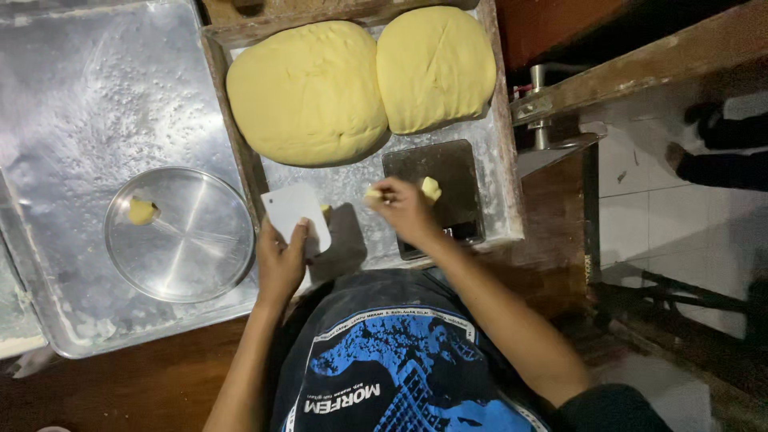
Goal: The person cuts small pieces of dough from a large mass using a dough scraper, weighs each piece on a digital scale, and places the portioned dough onto a metal tray. The process is repeated multiple times to create uniform dough balls.
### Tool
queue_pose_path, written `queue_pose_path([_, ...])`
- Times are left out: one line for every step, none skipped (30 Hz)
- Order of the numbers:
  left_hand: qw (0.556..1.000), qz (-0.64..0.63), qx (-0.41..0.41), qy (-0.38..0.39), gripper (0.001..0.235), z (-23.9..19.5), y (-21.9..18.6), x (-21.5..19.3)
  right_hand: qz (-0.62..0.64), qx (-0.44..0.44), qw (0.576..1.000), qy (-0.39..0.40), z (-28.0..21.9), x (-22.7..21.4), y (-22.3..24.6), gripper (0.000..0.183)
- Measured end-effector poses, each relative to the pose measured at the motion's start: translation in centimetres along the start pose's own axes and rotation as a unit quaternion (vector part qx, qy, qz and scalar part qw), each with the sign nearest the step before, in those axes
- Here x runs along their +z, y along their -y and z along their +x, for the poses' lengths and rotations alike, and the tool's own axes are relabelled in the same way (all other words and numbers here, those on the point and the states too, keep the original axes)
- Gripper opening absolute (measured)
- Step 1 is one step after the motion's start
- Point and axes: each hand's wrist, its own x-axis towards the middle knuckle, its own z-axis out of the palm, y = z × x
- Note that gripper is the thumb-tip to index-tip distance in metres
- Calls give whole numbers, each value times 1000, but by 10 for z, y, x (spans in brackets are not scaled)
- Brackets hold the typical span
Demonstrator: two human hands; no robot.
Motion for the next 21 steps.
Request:
queue_pose_path([1000,0,2,3,39,-2,-2,-3,-1,-1,1000,-4,-2,20,4,27])
queue_pose_path([1000,2,2,-20,41,-5,-5,-4,-132,-63,988,38,-4,38,9,25])
queue_pose_path([999,4,1,-43,43,-7,-7,-6,-261,-123,954,80,-5,56,13,23])
queue_pose_path([999,5,3,-39,43,-5,-4,-7,-262,-122,954,76,-8,63,11,23])
queue_pose_path([999,15,8,-38,42,-4,-2,-9,-309,-94,934,150,-11,70,10,33])
queue_pose_path([999,26,14,-39,41,-1,0,-13,-352,-67,907,224,-14,80,9,45])
queue_pose_path([999,28,16,-37,41,-3,-2,-14,-350,-67,908,220,-13,75,2,45])
queue_pose_path([998,37,28,-33,40,-4,-5,-15,-417,-208,856,223,-11,71,-4,28])
queue_pose_path([998,46,40,-28,39,-4,-8,-16,-473,-343,781,220,-8,66,-10,15])
queue_pose_path([998,46,39,-27,39,-1,-3,-15,-473,-341,782,220,-12,62,-3,15])
queue_pose_path([998,33,36,-28,37,2,2,-14,-486,-333,779,212,-16,58,4,24])
queue_pose_path([999,20,32,-28,35,6,7,-12,-500,-325,777,203,-19,54,11,33])
queue_pose_path([999,20,32,-26,35,8,0,-7,-501,-323,777,203,-20,50,15,33])
queue_pose_path([998,25,49,-21,37,10,-7,-1,-487,-334,788,172,-20,47,19,34])
queue_pose_path([997,29,67,-15,38,11,-14,4,-474,-345,798,140,-21,44,23,35])
queue_pose_path([997,29,65,-14,38,12,-17,9,-474,-343,799,142,-19,37,4,35])
queue_pose_path([997,34,73,-2,37,13,-20,14,-450,-354,810,130,-17,30,-16,31])
queue_pose_path([996,38,82,8,36,15,-24,18,-424,-367,820,117,-13,24,-34,27])
queue_pose_path([996,38,82,7,36,17,-27,24,-424,-367,819,118,-18,16,-42,27])
queue_pose_path([996,27,87,26,34,19,-31,28,-427,-328,832,134,-22,10,-51,22])
queue_pose_path([995,16,91,45,32,21,-36,32,-429,-288,843,150,-26,4,-59,18])
